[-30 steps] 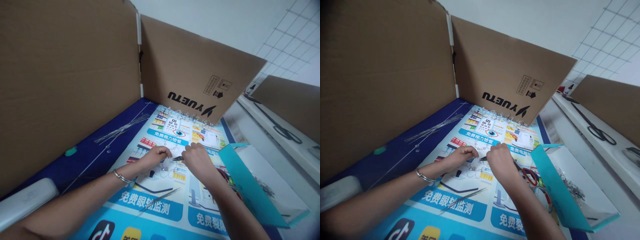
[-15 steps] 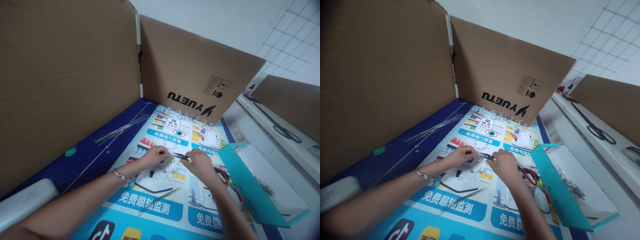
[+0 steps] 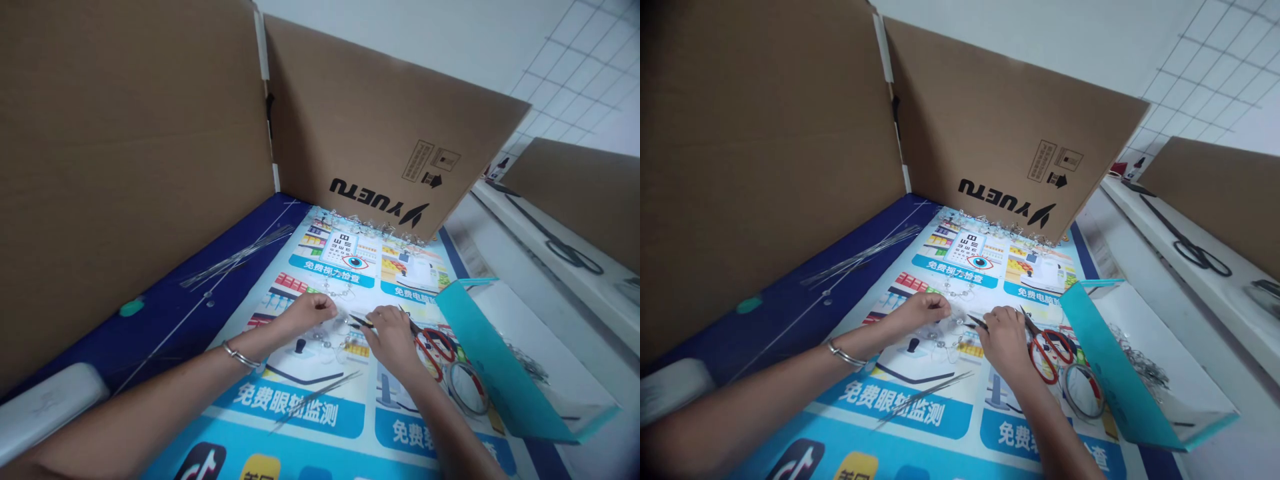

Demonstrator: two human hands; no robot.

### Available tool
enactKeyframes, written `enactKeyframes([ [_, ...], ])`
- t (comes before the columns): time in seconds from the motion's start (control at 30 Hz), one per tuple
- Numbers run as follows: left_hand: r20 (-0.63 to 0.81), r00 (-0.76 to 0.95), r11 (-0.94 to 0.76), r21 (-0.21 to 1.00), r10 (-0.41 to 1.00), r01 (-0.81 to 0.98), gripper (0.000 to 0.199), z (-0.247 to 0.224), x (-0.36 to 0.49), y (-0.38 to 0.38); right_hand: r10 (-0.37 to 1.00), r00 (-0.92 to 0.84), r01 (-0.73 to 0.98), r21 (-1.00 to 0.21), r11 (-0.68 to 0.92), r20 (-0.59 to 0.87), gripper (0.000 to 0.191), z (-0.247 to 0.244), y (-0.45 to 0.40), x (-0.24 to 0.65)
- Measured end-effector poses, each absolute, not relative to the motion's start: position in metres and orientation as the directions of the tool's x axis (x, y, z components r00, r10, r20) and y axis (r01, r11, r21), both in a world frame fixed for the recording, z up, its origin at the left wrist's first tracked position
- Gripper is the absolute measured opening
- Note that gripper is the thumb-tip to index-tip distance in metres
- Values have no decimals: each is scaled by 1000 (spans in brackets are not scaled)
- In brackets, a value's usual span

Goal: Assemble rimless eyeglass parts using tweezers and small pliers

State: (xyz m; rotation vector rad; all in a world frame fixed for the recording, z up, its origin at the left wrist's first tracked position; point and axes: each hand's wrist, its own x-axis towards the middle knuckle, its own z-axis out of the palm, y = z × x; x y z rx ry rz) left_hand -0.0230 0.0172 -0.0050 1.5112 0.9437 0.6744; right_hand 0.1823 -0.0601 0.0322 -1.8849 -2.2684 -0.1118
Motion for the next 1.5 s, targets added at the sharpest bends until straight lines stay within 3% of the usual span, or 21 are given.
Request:
enactKeyframes([
  [0.2, -102, 480, 22, 985, 871, 168, 23, 1, -20, 11, 962, -147, 906, -358, 224, 229, 22, 36, -68, 164],
  [0.47, -72, 492, -9, 987, 868, 161, 21, 7, -17, 6, 982, -17, 878, -467, 104, 186, 14, 23, -70, 146],
  [0.83, -135, 538, 94, 990, 832, 103, 26, 7, -19, 4, 997, 8, 631, -774, 55, 77, 10, 12, -68, 141],
  [1.23, -159, 538, 220, 974, 828, -51, 22, 8, -19, 6, 994, 60, 518, -855, 42, 86, 21, 8, -74, 141],
  [1.5, -109, 531, 183, 979, 840, -89, 16, 13, -18, 6, 996, 61, 540, -842, 16, 58, 18, 2, -73, 145],
])
